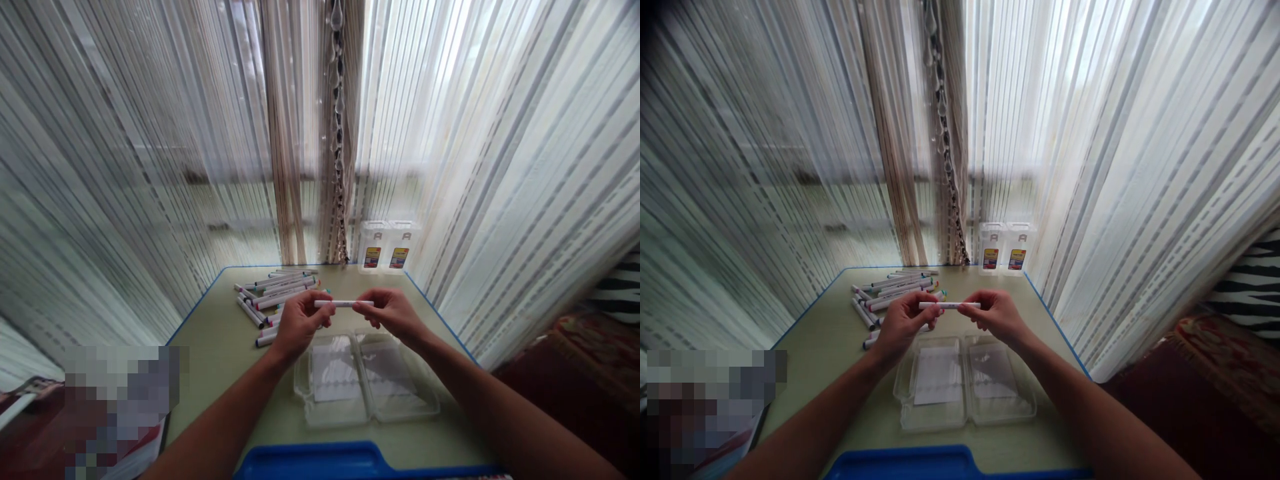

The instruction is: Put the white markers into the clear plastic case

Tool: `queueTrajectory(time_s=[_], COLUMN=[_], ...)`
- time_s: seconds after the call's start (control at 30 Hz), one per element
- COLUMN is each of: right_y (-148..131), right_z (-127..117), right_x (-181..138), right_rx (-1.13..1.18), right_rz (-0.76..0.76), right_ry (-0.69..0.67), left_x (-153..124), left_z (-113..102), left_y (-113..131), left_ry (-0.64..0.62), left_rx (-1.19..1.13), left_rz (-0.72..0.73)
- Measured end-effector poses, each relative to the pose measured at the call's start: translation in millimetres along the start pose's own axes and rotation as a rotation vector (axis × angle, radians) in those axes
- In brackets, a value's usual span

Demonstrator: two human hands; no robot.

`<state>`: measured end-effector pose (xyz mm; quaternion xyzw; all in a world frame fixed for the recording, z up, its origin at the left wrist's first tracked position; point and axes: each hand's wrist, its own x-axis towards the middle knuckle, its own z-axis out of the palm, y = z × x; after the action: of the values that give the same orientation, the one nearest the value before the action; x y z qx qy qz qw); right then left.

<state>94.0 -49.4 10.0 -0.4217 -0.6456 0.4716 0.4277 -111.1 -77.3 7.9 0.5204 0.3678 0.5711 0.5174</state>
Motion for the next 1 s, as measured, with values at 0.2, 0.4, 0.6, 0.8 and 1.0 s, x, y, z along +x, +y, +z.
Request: queueTrajectory(time_s=[0.2, 0.4, 0.6, 0.8, 1.0], right_y=[0.0, -0.7, -4.8, -8.4, -9.2], right_z=[0.4, -2.2, -2.6, -2.0, -1.8], right_x=[-1.4, -1.3, -2.3, -5.3, -5.6], right_rx=[-0.229, -0.192, -0.135, -0.171, -0.174], right_rz=[-0.118, -0.116, -0.164, -0.187, -0.145], right_ry=[0.011, -0.096, -0.164, -0.163, -0.101], left_x=[-4.5, -9.3, -10.9, -13.0, -8.3], left_z=[4.6, 9.1, 8.1, 7.9, 6.6], left_y=[3.3, 9.0, 12.9, 12.1, 11.6], left_ry=[-0.021, -0.074, -0.148, -0.249, -0.115], left_rx=[0.069, 0.04, 0.025, -0.023, 0.004], left_rz=[0.055, 0.109, 0.128, 0.126, 0.126])
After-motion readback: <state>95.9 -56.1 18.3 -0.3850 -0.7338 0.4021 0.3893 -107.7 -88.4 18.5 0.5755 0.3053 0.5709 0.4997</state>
